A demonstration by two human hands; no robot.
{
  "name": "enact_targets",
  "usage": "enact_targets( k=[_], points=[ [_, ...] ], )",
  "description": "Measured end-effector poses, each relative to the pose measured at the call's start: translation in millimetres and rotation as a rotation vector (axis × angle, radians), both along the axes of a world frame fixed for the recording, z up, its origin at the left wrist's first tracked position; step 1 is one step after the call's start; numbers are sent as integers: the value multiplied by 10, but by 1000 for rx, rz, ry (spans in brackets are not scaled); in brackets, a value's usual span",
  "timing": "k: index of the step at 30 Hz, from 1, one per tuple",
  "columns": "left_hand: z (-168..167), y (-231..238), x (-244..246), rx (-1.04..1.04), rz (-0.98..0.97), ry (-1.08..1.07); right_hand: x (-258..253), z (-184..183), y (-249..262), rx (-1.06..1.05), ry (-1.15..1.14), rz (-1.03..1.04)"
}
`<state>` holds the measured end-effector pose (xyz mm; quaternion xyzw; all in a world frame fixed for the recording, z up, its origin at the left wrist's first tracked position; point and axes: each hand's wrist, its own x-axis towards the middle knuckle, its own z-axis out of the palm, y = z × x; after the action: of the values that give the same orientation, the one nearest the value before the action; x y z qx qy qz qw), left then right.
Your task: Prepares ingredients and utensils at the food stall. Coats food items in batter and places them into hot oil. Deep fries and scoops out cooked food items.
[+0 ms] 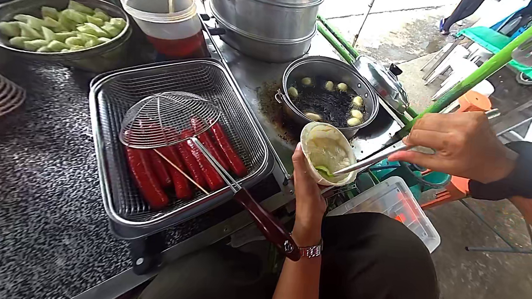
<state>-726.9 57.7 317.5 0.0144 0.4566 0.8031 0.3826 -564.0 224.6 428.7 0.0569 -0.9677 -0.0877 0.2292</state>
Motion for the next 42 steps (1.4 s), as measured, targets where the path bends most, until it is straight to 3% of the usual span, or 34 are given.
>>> enact_targets(
  k=[3, 5, 10, 12, 13, 15, 17, 21, 24, 29, 33, 35, 38, 42],
  points=[
    [-20, -12, -14, -12, 0, 33, -30, 16, -102, -3, -37, -26],
    [-75, -8, -18, 14, 9, 84, -24, -64, -125, -204, -46, -123],
    [-153, 42, -10, -3, 34, 182, 1, -214, -50, -1323, -141, -427],
    [-178, 49, -13, -7, 31, 165, -40, -249, 41, -1608, -160, -594],
    [-187, 53, -8, -16, 34, 158, -68, -281, 113, -1641, -143, -667],
    [-181, 63, 9, -29, 46, 134, -136, -393, 274, -1389, -67, -792],
    [-161, 62, 17, -23, 43, 122, -178, -487, 393, -918, -46, -854],
    [-156, 57, 0, -8, 54, 111, -197, -659, 429, -137, 61, -593],
    [-162, 61, 0, -7, 50, 107, -211, -721, 475, 128, 121, -447],
    [-147, 48, -7, 6, 57, 106, -221, -738, 487, 202, 158, -404],
    [-114, 20, -21, 26, 56, 90, -134, -381, 365, -308, 172, -407],
    [-89, 5, -28, 29, 45, 87, -45, -114, 329, -406, 100, -275],
    [-59, 5, -30, 5, 27, 86, 0, 146, 228, -189, -18, -87],
    [-65, 4, -18, 13, 18, 113, -64, 246, 72, 45, -114, -23]
  ],
)
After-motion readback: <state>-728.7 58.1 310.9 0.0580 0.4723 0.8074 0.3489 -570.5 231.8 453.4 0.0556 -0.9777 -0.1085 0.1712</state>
